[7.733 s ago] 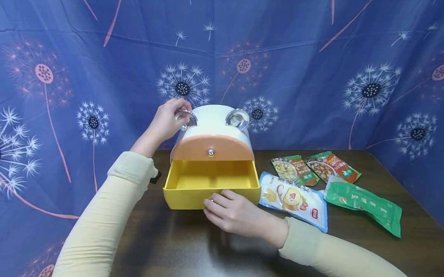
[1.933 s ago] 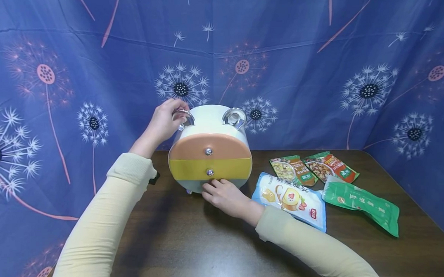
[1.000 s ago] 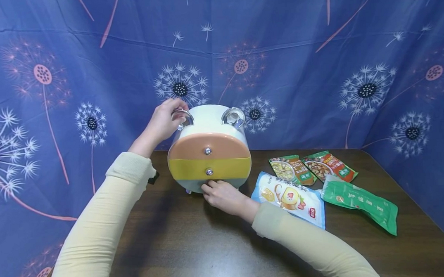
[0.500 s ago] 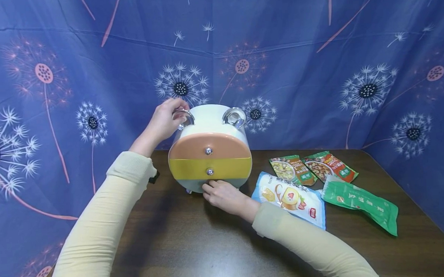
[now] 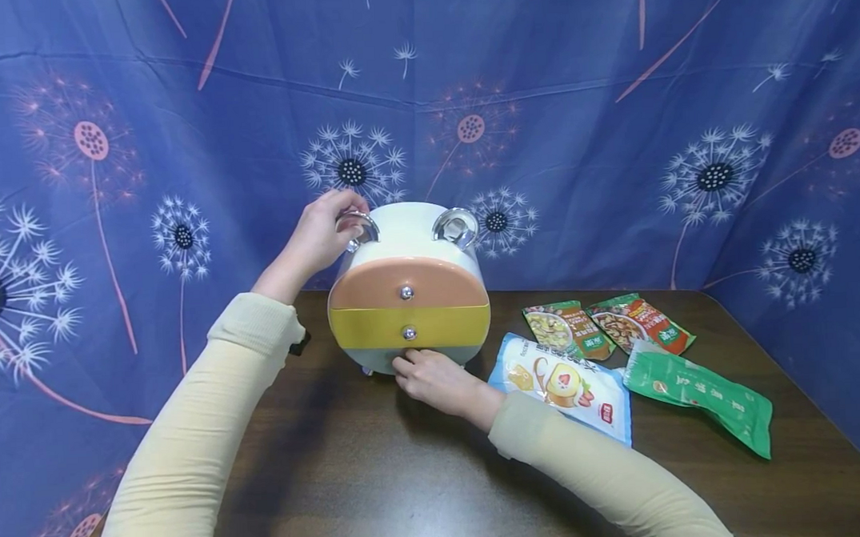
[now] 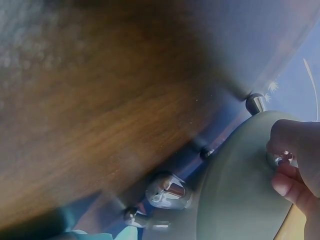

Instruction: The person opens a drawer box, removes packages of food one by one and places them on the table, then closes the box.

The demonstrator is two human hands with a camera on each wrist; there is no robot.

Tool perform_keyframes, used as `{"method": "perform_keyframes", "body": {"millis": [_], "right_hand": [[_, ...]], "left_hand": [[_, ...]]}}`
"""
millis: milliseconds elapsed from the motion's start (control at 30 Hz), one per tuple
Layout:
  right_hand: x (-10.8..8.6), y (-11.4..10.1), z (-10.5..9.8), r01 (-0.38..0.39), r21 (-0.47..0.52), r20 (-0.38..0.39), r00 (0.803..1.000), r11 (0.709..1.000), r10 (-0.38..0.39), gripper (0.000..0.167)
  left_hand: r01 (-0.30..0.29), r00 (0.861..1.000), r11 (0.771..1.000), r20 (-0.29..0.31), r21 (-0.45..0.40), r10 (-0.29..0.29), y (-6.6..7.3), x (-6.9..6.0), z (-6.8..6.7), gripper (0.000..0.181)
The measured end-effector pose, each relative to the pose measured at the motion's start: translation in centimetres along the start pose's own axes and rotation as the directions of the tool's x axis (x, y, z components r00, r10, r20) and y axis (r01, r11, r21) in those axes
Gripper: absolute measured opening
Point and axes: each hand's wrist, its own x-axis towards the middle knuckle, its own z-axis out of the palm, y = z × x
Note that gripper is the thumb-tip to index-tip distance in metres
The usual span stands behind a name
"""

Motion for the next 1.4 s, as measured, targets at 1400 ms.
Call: {"method": "perform_keyframes", "body": {"millis": [1400], "right_hand": [[-0.23,-0.67,-0.47,-0.007,-0.05,-0.066,0.998,0.999,0.004,0.015]], "left_hand": [[-0.051,0.998,0.999,-0.028,0.017,0.051,-0.36,-0.01,0.26,0.018]]}}
